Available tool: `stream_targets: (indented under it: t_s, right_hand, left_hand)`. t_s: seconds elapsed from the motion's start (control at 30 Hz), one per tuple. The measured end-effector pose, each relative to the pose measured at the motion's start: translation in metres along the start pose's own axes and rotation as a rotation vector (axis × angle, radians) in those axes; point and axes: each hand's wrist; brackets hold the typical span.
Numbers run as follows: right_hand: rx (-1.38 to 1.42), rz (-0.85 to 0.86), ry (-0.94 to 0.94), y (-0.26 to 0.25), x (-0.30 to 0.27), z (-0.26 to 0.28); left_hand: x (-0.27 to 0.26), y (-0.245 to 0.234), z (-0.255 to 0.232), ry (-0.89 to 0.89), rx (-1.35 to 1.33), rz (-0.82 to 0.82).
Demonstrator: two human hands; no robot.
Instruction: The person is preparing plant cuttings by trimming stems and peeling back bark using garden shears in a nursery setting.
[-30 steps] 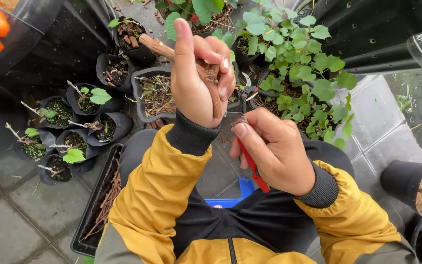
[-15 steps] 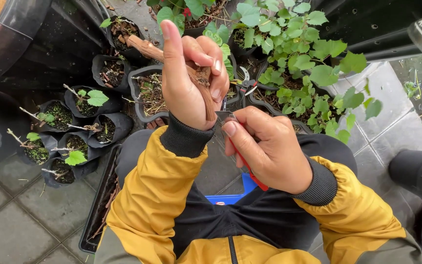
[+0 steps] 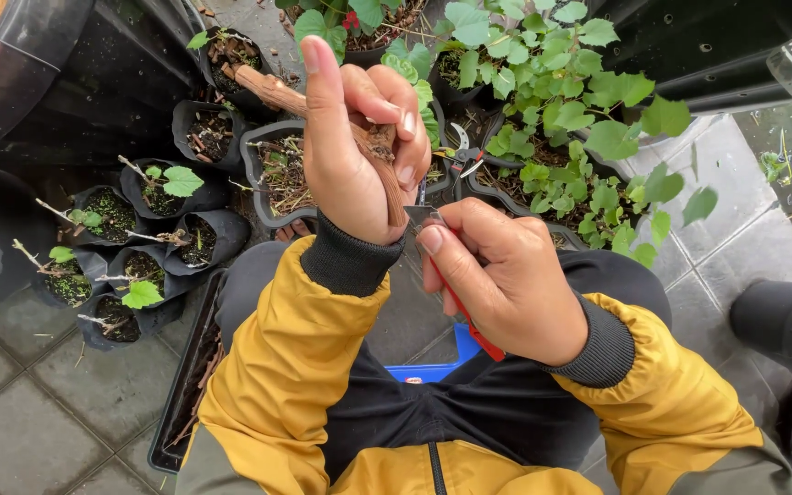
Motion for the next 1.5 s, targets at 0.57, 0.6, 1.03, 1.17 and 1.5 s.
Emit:
stream_targets:
  t_s: [0.57, 0.6, 1.03, 1.17, 1.5]
  right_hand:
    - [-0.058, -0.022, -0.01, 0.002, -0.002, 0.001]
    - [-0.056, -0.035, -0.02, 0.003, -0.003, 0.001]
    - [0.014, -0.122, -0.03, 0.018, -0.004, -0.002]
    - [0.121, -0.083, 0.032, 0.017, -0.006, -0.001]
    - [0.353, -0.013, 0.134, 0.011, -0.005, -0.008]
  left_hand:
    - [-0.006, -0.001, 0.015, 0.088, -0.049, -0.107]
    - [-0.005, -0.001, 0.016, 0.083, -0.063, -0.132]
    - [-0.009, 0.003, 0.013, 0.138, -0.094, -0.156]
    - [-0.013, 0.001, 0.012, 0.199, -0.043, -0.12]
    - [-0.011, 0.004, 0.015, 0.281, 0.037, -0.11]
Point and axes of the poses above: each hand's wrist, its own x-axis towards the middle knuckle, its own y-axis out of the palm, z = x × y, and after that the axes turned 5 degrees about -z, right-handed
